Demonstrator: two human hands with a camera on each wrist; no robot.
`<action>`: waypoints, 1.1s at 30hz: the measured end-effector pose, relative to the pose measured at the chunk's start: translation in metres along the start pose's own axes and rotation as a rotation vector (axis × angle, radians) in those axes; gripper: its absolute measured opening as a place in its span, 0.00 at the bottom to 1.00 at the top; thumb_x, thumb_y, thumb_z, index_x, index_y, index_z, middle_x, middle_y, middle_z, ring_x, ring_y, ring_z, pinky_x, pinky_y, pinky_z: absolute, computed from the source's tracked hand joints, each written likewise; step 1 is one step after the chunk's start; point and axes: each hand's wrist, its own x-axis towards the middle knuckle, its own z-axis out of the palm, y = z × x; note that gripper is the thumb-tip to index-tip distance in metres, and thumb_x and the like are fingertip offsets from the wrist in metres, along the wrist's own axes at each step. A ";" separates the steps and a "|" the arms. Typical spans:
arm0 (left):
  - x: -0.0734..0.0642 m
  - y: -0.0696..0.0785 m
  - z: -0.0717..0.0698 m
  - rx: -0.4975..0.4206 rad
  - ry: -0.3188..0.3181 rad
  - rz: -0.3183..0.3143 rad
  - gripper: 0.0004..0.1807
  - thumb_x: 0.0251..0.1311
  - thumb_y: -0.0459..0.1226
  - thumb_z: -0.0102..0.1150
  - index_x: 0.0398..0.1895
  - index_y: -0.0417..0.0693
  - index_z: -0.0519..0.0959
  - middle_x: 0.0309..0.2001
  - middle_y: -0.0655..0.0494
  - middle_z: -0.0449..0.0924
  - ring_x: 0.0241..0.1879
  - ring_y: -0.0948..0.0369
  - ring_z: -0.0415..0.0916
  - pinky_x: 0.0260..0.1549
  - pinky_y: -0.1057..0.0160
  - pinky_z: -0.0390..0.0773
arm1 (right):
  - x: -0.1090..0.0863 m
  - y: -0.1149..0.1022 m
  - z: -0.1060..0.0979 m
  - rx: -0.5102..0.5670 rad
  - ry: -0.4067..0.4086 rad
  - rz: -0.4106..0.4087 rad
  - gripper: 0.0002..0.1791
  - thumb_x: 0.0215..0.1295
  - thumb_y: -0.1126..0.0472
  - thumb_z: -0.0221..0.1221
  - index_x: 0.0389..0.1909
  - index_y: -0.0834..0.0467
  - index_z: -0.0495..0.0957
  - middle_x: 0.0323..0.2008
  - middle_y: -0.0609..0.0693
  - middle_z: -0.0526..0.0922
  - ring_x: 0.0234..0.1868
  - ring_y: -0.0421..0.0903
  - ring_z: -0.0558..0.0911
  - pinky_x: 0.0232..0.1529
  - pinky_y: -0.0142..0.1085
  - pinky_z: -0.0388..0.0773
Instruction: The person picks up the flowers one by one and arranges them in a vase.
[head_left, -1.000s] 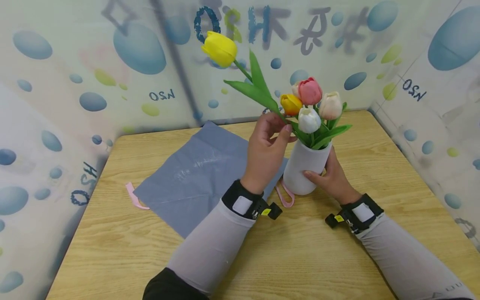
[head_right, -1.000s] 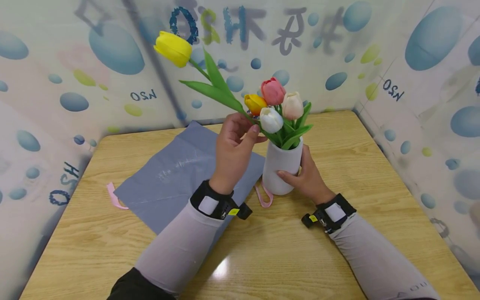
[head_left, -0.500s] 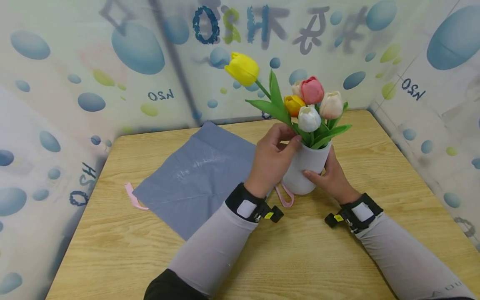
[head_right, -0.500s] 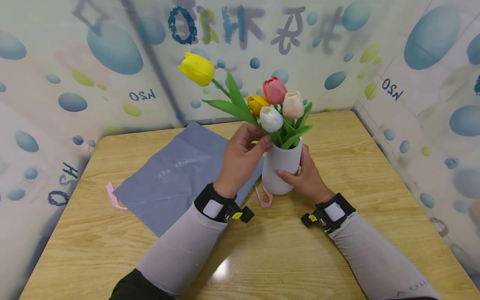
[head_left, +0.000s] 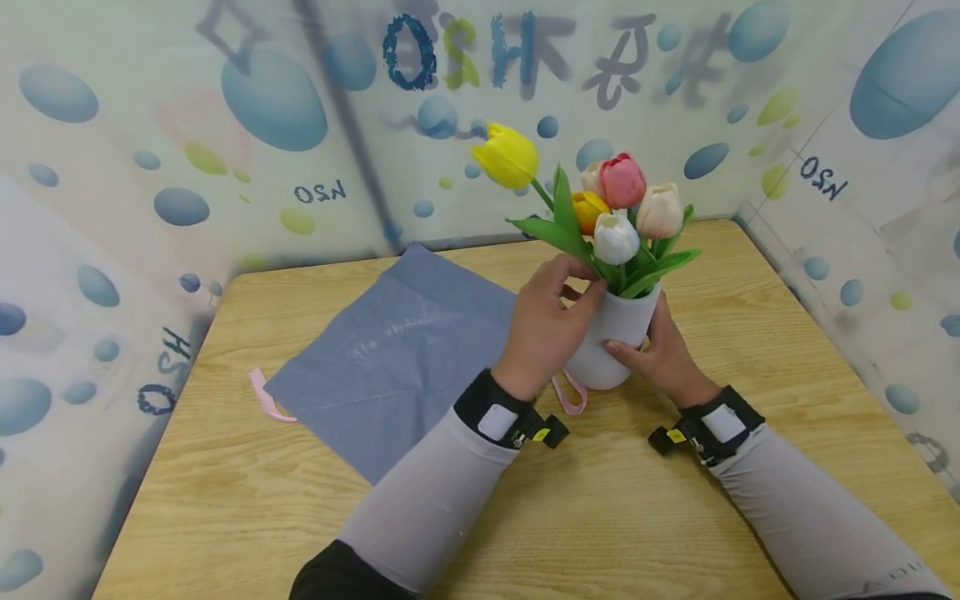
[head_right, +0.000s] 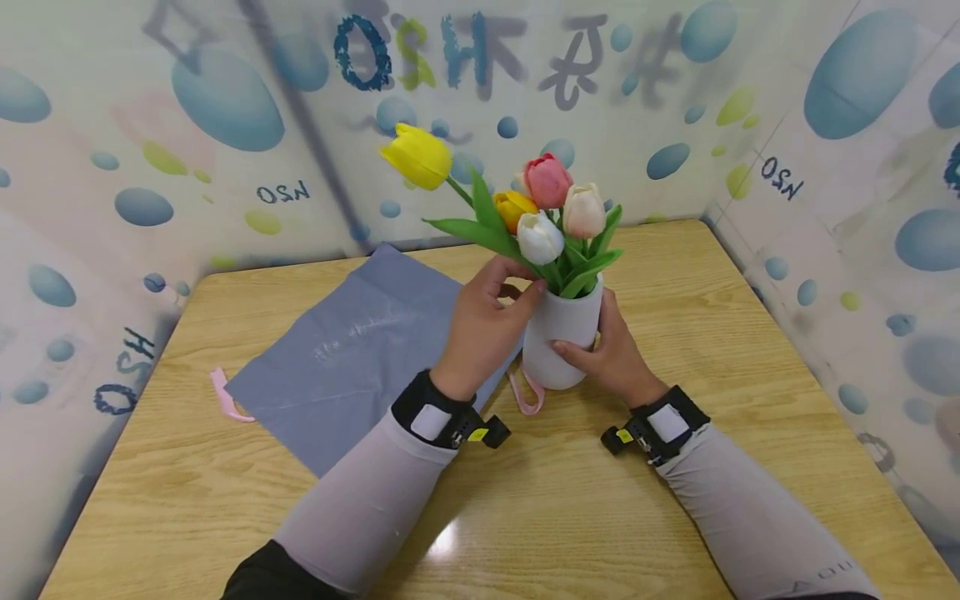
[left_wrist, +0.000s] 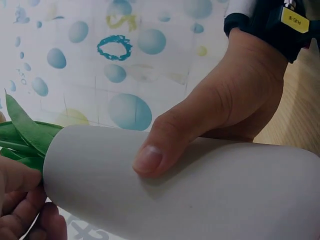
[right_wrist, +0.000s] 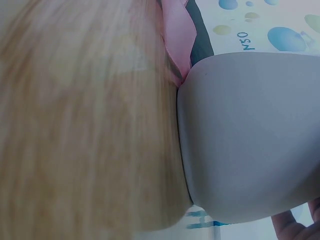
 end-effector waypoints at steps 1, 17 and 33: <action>0.000 0.000 0.000 0.006 -0.005 0.009 0.07 0.71 0.36 0.62 0.47 0.45 0.82 0.49 0.53 0.85 0.49 0.61 0.79 0.46 0.65 0.81 | 0.000 0.000 0.000 0.003 0.000 -0.001 0.53 0.61 0.73 0.65 0.81 0.45 0.48 0.68 0.42 0.69 0.65 0.38 0.74 0.61 0.25 0.73; -0.007 -0.003 -0.006 -0.130 0.076 0.086 0.12 0.73 0.38 0.61 0.54 0.41 0.80 0.51 0.48 0.82 0.52 0.58 0.79 0.48 0.66 0.80 | 0.001 0.003 0.000 0.009 0.008 0.011 0.53 0.60 0.72 0.66 0.80 0.45 0.49 0.67 0.43 0.70 0.65 0.40 0.74 0.63 0.26 0.71; -0.003 0.007 -0.010 -0.152 0.138 0.067 0.12 0.73 0.38 0.59 0.54 0.42 0.79 0.48 0.48 0.84 0.50 0.58 0.81 0.47 0.65 0.80 | 0.001 0.003 0.000 0.001 0.013 0.012 0.51 0.61 0.72 0.66 0.80 0.46 0.50 0.67 0.43 0.70 0.66 0.39 0.73 0.64 0.26 0.69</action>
